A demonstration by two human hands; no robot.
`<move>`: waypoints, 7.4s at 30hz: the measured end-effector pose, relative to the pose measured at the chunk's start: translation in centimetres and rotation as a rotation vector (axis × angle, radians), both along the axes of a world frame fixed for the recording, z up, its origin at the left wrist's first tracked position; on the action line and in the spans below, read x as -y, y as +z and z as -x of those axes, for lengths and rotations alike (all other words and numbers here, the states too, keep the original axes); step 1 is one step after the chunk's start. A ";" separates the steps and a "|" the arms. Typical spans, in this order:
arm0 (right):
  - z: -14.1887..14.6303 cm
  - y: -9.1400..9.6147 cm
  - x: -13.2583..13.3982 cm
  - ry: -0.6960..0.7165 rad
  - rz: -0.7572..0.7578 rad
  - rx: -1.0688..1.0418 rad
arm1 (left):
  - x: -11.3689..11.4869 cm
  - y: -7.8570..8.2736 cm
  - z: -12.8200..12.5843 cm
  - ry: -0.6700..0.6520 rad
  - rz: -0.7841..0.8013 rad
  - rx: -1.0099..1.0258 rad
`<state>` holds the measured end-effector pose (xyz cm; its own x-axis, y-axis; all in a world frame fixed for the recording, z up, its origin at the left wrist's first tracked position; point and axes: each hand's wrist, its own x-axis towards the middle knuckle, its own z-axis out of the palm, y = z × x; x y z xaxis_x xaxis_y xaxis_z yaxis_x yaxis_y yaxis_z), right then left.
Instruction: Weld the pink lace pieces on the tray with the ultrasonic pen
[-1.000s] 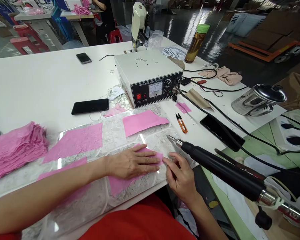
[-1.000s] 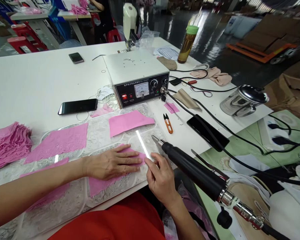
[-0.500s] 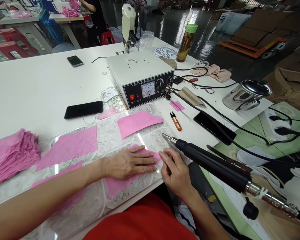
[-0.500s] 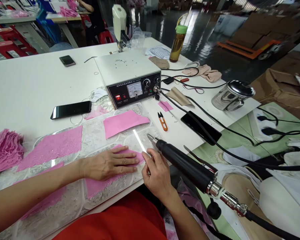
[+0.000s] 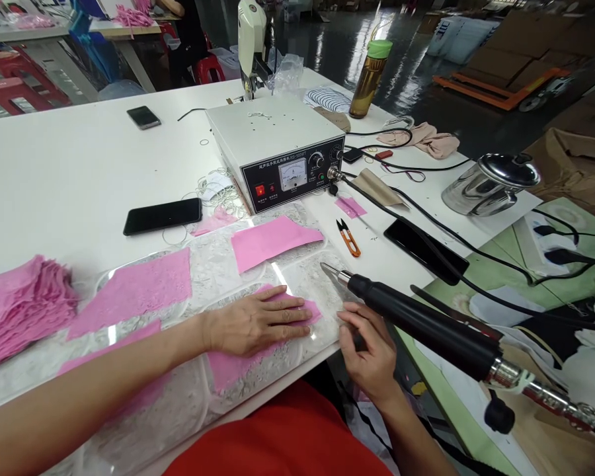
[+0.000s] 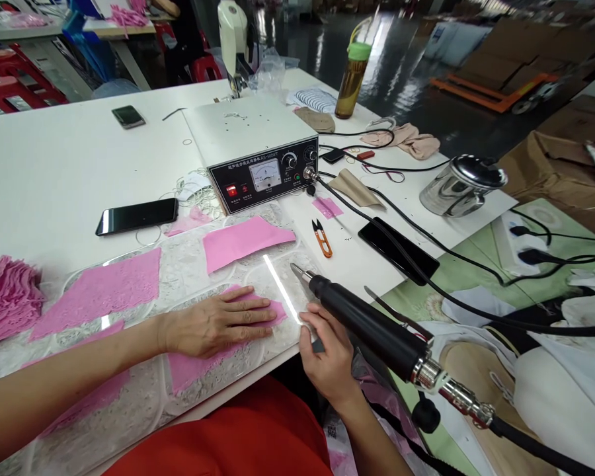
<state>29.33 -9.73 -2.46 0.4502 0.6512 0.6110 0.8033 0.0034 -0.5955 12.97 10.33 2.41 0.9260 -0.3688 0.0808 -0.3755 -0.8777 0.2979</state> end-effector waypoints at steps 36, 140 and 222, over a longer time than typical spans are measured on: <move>-2.2 6.0 -2.7 0.178 -0.700 -0.954 | 0.3 -0.5 0.2 0.022 0.079 -0.113; 10.0 6.5 -5.1 0.842 -0.294 -1.114 | 5.5 1.5 22.3 0.757 0.155 0.063; 15.5 6.1 -8.1 0.956 -0.197 -0.933 | 6.8 0.2 26.1 0.833 0.200 0.019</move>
